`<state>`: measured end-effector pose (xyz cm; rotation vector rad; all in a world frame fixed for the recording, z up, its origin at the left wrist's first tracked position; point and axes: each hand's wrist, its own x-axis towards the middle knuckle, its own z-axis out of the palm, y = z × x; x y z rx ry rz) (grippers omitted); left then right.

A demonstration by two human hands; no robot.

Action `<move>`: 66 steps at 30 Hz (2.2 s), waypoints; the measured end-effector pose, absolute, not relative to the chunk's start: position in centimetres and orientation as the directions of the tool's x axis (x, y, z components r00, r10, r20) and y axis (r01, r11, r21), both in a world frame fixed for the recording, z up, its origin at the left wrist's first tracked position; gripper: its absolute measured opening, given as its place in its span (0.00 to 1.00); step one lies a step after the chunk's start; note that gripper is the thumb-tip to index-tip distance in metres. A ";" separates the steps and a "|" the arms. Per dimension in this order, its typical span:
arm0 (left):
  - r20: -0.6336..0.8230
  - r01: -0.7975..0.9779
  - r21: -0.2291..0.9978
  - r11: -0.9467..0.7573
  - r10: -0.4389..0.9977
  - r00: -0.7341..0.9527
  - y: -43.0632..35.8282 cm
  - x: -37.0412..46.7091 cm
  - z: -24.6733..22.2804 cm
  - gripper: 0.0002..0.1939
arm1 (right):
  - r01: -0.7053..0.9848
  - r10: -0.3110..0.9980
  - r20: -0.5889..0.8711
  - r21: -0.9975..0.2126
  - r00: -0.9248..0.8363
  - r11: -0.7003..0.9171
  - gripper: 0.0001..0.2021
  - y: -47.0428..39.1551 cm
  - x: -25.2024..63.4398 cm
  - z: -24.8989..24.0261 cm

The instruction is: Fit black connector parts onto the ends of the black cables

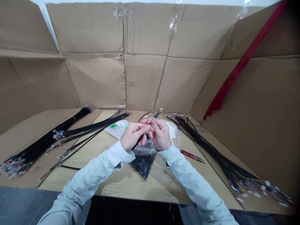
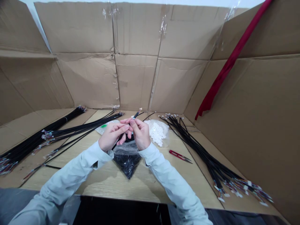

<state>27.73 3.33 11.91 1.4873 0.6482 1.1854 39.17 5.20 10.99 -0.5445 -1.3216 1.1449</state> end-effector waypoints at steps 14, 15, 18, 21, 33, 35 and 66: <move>0.292 -0.153 0.956 -0.250 0.846 0.446 3.8 27.8 12.0 0.18 | -0.447 0.882 0.466 -0.806 -0.075 0.388 0.18 5.4 41.6 13.5; 0.291 -0.141 0.957 -0.255 0.848 0.442 3.8 27.8 12.0 0.18 | -0.435 0.902 0.429 -0.820 -0.039 0.371 0.18 5.4 41.7 13.7; 0.299 -0.117 0.954 -0.276 0.855 0.424 3.8 27.7 12.0 0.18 | -0.407 0.932 0.362 -0.851 0.005 0.333 0.17 5.4 42.0 13.9; 0.303 -0.105 0.952 -0.286 0.854 0.424 3.8 27.7 11.9 0.18 | -0.389 0.936 0.352 -0.864 -0.012 0.320 0.16 5.2 42.0 14.0; 0.176 -0.311 0.950 -0.011 0.844 0.507 4.2 27.1 12.2 0.14 | -0.439 0.918 0.374 -0.852 -0.132 0.284 0.22 4.8 41.7 13.9; 0.196 -0.280 0.958 -0.059 0.847 0.494 4.2 27.1 12.0 0.15 | -0.441 0.924 0.358 -0.857 -0.136 0.267 0.21 4.8 41.8 14.0; 0.473 0.319 0.802 -0.505 0.863 0.179 3.6 27.8 10.9 0.17 | -0.368 0.937 0.335 -0.863 0.097 0.347 0.21 6.3 40.9 12.8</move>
